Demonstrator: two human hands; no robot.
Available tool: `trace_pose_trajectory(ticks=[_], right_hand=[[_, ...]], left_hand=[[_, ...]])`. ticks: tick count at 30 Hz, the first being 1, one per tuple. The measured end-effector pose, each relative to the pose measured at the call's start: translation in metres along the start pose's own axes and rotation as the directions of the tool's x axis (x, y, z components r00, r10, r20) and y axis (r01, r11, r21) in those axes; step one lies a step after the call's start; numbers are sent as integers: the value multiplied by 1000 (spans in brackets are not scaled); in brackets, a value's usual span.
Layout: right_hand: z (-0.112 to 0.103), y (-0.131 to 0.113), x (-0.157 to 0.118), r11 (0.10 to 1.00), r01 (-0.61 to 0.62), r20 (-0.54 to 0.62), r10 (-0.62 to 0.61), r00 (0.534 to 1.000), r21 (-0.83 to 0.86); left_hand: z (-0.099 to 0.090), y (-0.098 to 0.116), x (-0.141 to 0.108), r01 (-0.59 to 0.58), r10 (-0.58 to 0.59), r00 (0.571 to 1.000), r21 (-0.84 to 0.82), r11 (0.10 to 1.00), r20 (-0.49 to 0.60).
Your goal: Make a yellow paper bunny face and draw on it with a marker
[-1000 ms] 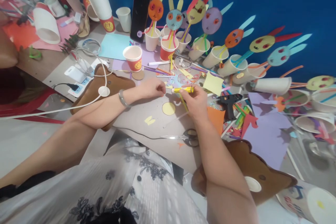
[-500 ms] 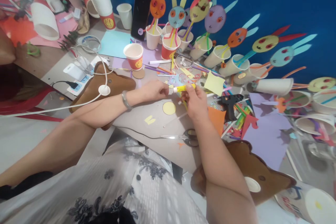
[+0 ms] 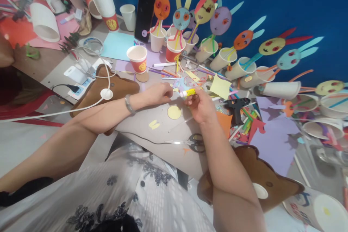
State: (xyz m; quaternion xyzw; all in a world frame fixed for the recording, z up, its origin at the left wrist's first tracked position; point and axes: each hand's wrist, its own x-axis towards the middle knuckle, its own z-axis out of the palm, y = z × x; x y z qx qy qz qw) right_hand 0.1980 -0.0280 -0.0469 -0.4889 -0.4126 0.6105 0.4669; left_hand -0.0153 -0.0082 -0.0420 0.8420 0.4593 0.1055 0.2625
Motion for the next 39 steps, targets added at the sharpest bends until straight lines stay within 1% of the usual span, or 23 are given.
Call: trace_pose_trajectory(ticks=[3, 5, 7, 10, 13, 14, 16, 20, 22, 27, 30, 35, 39], right_hand=[[-1, 0, 1, 1000, -2, -13, 2, 1000, 19], [-1, -1, 0, 998, -26, -32, 28, 999, 62], [1, -3, -2, 992, -54, -47, 59, 997, 118], [5, -6, -6, 984, -76, -39, 83, 996, 161], [9, -8, -9, 983, -80, -11, 83, 997, 164], [10, -8, -9, 983, -78, -2, 80, 997, 164], [10, -7, -9, 985, -73, 7, 73, 997, 155], [10, -7, -10, 990, -68, 13, 67, 998, 127], [10, -7, -12, 991, -63, 30, 60, 998, 117], [14, -5, -16, 996, -42, 93, 35, 995, 77], [16, -5, -18, 997, -34, 114, 26, 993, 66], [18, -9, -22, 992, -79, 149, 64, 987, 95], [21, -14, -26, 983, -125, 166, 101, 981, 137]], left_hand=[[-2, -3, 1, 2, -2, 1000, -51, 999, -4], [-3, -5, 2, 2, -7, 999, -141, 990, -36], [-5, -4, 2, -12, -10, 997, -272, 962, -82], [-6, 1, -1, -76, 17, 992, -488, 870, -125], [-8, 7, -5, -161, 102, 986, -622, 766, -129], [-9, 8, -6, -180, 127, 984, -641, 746, -129], [-13, 8, -7, -193, 137, 981, -659, 727, -136], [-22, 2, -6, -153, 97, 988, -692, 706, -120], [-24, 0, -6, -151, 109, 989, -699, 699, -105], [-23, 2, -8, -204, 176, 978, -686, 699, -111], [-23, 4, -10, -195, 187, 978, -713, 674, -90], [-27, 7, -13, -198, 210, 974, -762, 617, -83], [-26, 6, -13, -207, 220, 971, -775, 597, -89]])
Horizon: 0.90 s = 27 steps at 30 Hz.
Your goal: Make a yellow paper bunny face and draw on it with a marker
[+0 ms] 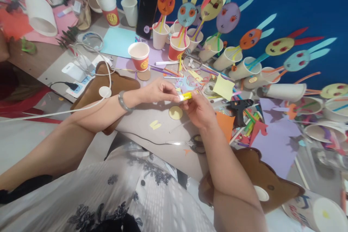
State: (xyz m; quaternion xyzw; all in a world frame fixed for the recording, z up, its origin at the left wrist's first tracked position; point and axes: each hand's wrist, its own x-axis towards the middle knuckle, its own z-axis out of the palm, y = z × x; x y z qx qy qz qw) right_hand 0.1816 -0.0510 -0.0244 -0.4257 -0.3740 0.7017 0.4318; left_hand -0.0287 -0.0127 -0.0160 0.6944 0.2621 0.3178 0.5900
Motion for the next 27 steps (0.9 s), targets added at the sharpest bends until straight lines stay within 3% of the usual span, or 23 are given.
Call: trace_pose_trajectory(ticks=[7, 14, 19, 27], right_hand=[[4, -3, -4, 1000, -26, 1, 26, 1000, 13], [7, -6, -4, 999, -37, -21, 38, 999, 38], [7, -5, -3, 1000, -14, -37, 14, 999, 9], [10, 0, -7, 998, 20, -6, -20, 1000, -54]], left_hand=[[2, 0, -1, 8, -8, 1000, -25, 1000, -6], [1, 5, -2, -25, 29, 998, -69, 997, 54], [0, 8, -2, 21, -13, 998, -129, 991, 64], [2, 8, -2, 84, -83, 996, -83, 993, 8]])
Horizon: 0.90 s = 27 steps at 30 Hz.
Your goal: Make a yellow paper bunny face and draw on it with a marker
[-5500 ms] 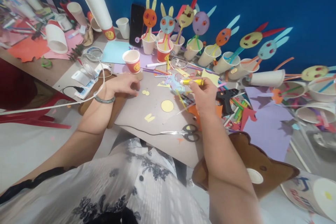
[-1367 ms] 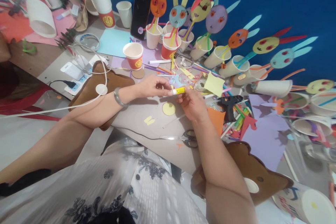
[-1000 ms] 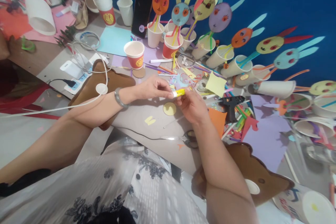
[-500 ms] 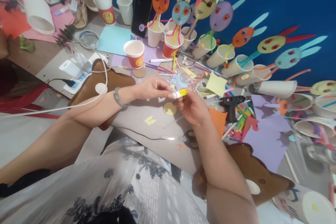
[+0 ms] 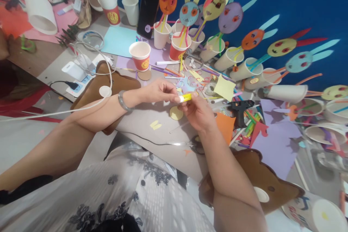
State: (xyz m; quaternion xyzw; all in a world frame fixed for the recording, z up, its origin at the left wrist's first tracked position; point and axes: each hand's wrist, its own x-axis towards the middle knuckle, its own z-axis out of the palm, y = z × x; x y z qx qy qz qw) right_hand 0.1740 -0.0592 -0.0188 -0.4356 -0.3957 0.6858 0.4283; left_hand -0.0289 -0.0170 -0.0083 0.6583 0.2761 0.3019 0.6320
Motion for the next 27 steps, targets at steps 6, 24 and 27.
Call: trace_pose_trajectory(ticks=[6, 24, 27], right_hand=[[0, -2, -1, 999, 15, 14, -15, 1000, 47], [5, -2, -4, 996, 85, 40, -85, 996, -21], [5, -4, -6, 996, 84, 56, -84, 995, -3]], left_hand=[[2, 3, -1, 1, 2, 1000, -87, 996, 31], [4, 7, -3, 54, -39, 994, -155, 986, 98], [4, 10, -5, 39, -19, 994, -182, 983, 109]])
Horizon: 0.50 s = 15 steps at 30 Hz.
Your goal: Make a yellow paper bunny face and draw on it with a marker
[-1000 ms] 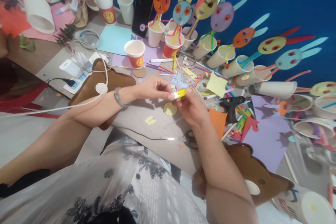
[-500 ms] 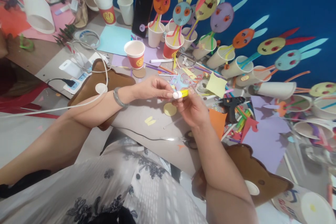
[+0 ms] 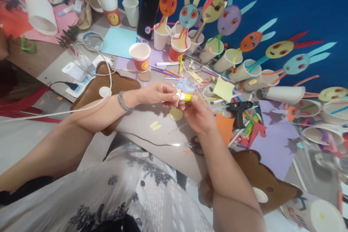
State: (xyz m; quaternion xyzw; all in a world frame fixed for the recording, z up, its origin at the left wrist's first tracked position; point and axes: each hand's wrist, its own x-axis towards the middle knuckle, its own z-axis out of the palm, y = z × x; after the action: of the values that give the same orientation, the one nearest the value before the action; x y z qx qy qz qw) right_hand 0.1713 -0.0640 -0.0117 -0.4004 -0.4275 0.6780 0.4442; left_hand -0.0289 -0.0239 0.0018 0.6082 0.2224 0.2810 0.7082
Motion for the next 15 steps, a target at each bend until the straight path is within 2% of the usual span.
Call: trace_pose_trajectory(ticks=[3, 10, 13, 15], right_hand=[[0, -1, -1, 1000, -13, -20, 13, 1000, 29], [-5, 4, 1, 999, -43, -24, 43, 999, -21], [-7, 1, 0, 999, 23, -81, -25, 996, -34], [-11, -4, 0, 995, 99, -136, -101, 986, -24]], left_hand=[[0, 3, -2, -14, 14, 1000, -18, 1000, 10], [-3, 0, -1, -54, 54, 999, -78, 996, 0], [-6, -5, 2, -106, 100, 989, -54, 993, -105], [-8, -7, 4, -149, 141, 968, -22, 989, -208]])
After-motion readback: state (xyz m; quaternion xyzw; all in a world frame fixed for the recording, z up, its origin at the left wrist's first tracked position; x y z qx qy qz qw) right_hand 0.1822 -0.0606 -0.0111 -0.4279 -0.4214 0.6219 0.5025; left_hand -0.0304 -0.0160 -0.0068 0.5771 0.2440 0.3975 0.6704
